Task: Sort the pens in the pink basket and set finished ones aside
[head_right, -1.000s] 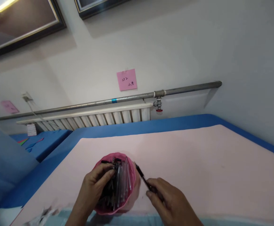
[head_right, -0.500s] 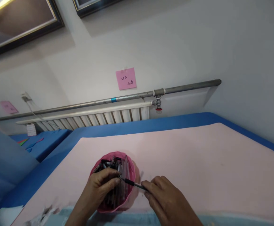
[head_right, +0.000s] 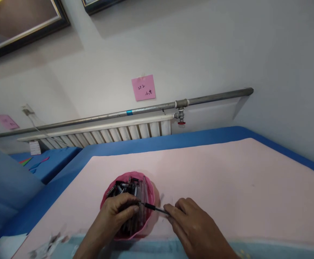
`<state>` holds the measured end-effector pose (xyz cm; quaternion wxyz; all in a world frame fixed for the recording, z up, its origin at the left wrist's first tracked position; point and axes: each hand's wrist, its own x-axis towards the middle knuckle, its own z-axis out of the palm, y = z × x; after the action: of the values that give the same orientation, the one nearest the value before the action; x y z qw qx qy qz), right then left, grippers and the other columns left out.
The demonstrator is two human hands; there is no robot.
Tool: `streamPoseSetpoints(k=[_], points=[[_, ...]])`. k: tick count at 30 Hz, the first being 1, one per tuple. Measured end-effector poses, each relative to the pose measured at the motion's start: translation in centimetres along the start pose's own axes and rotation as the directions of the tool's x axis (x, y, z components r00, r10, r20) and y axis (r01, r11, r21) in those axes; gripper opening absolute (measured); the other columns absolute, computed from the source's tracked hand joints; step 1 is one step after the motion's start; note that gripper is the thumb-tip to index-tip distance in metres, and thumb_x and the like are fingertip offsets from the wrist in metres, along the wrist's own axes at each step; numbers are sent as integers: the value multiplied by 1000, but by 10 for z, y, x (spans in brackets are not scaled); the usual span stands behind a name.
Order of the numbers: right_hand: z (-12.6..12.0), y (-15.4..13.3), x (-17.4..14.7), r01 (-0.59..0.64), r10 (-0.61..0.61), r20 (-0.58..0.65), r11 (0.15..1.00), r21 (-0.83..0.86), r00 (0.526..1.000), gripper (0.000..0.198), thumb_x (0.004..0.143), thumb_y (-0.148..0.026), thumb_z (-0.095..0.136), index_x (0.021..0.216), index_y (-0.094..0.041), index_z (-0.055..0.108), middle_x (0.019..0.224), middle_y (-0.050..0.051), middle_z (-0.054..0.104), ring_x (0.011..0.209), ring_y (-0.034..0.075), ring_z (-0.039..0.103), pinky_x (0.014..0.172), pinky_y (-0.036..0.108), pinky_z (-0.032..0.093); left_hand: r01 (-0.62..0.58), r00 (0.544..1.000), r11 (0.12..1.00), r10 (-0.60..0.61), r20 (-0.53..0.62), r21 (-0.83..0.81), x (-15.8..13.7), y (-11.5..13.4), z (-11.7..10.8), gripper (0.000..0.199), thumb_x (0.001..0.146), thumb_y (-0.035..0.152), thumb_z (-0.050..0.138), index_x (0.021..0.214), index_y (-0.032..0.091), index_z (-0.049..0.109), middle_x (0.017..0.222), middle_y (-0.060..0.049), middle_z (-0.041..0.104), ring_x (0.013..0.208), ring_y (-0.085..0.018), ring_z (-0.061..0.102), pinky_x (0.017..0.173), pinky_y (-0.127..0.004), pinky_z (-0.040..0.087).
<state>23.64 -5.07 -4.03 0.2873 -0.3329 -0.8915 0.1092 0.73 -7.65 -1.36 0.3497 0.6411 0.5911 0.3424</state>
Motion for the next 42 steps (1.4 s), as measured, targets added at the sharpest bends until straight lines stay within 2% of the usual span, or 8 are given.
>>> streamPoseSetpoints(k=[9,13,24,30,33,37,39,42], points=[[-1,2,-2,-8,8,9,1000,-4,1000,26,87,-15,40,104,-21,60,76,6,60,69,17,58,58,27,49,13,1000,1000,-13,2,1,-1,-1,-2,15,75,22,55,80,20,69,75,-1,65,71,-16,57,65,-23,40],[-2,1,-3,-4,4,-28,1000,-1,1000,28,87,-16,41,107,-21,59,77,6,59,69,17,58,57,26,49,2,1000,1000,-2,-30,-10,-1,-1,-2,15,74,21,56,78,21,70,73,-2,66,69,-17,57,63,-24,40],[-3,-3,-2,45,-49,-22,989,-144,999,27,83,-11,40,98,-18,62,71,6,58,61,17,54,51,25,44,-26,999,1000,25,35,5,-2,7,1,16,74,21,56,79,22,72,72,-2,65,69,-17,56,63,-24,38],[-1,-7,-2,-5,5,-17,1000,4,1000,25,86,-13,40,101,-21,59,76,4,59,65,15,58,56,23,47,-4,1000,987,6,8,-159,-2,8,0,16,76,24,56,79,21,71,74,-2,62,71,-15,54,66,-24,39],[2,-8,-3,-16,20,-43,997,80,999,26,86,-14,42,107,-22,54,79,4,60,70,15,60,60,24,48,100,993,918,-117,-21,-385,-1,5,6,14,72,28,62,81,19,70,74,-2,61,69,-14,54,64,-24,40],[5,-13,-5,-55,62,-87,995,85,994,14,87,-15,43,94,-22,53,75,3,60,68,15,58,60,25,47,217,954,673,-299,8,-707,3,1,19,20,64,32,71,71,17,60,60,3,56,53,-10,51,54,-22,40],[7,-14,-6,-40,48,-126,997,63,991,12,87,-15,42,88,-22,53,73,3,59,67,16,57,60,26,45,225,940,597,-342,9,-770,5,1,24,24,61,32,73,66,16,56,57,4,53,49,-8,49,52,-21,41],[9,-13,-6,-29,40,-173,997,68,984,13,87,-17,43,92,-22,54,74,4,61,68,16,58,61,26,46,207,928,559,-373,-21,-803,6,2,29,26,59,31,75,67,15,57,57,4,55,49,-7,50,51,-19,40]])
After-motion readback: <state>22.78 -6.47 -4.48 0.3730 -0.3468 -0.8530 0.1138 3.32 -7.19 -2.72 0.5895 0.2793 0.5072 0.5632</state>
